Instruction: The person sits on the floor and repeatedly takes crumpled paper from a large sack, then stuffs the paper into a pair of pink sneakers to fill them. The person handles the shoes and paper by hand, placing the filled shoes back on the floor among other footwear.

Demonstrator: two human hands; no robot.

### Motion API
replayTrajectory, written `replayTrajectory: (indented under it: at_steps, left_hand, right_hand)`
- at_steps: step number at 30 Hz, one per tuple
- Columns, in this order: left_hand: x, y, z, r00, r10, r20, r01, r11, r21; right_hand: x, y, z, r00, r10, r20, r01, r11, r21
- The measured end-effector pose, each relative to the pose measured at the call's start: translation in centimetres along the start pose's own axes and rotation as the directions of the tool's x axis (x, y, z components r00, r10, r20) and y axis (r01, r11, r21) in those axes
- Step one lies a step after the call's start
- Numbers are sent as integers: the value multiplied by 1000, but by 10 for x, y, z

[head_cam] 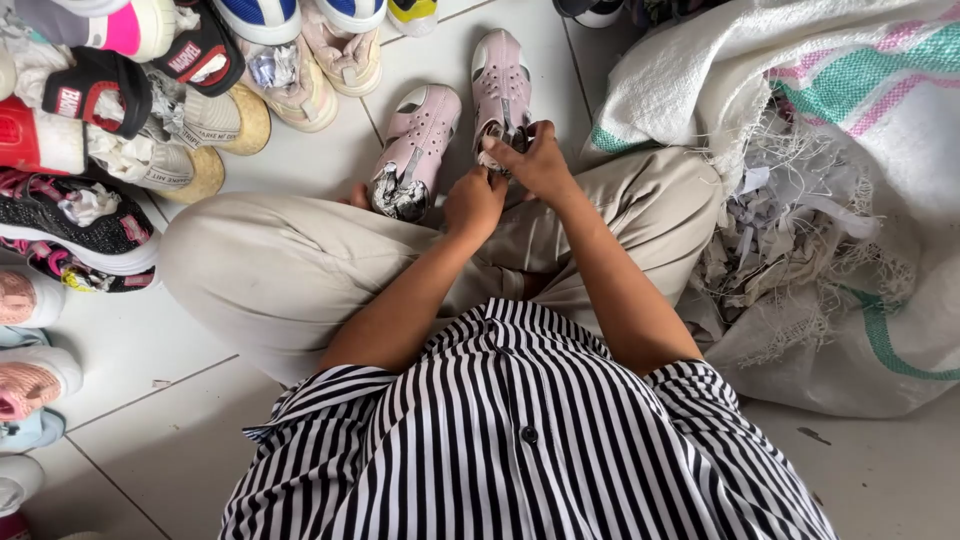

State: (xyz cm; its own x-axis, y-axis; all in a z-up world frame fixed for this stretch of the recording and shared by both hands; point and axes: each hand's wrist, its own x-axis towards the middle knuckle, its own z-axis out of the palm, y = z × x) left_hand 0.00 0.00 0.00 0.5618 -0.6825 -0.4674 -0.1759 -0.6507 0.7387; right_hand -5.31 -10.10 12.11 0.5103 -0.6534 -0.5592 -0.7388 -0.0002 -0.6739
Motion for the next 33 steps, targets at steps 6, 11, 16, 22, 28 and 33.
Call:
replayTrajectory:
  at_steps: [6,11,16,22,28,33]
  left_hand:
    - [-4,-9,-4,998,-63,-10,63,997,-39]
    - [-1,-10,7,998,-62,-17,62,998,15]
    - [-4,-7,6,997,-71,-32,73,996,48]
    - [-22,17,-14,909,258,-328,-169,947,274]
    - [-26,18,-11,586,759,-284,-321,539,779]
    - [-47,53,-34,846,430,-315,-405,903,145]
  right_hand:
    - [73,77,26,999,-44,2,44,984,-174]
    - [81,90,37,998,-67,-14,61,963,-262]
    - [71,81,32,996,-75,-55,65,984,-165]
    - [70,92,3,994,-96,60,104,984,-143]
    - [45,63,-9,988,-29,152,8,991,132]
    - [50,69,-6,987,54,155,-89,968,234]
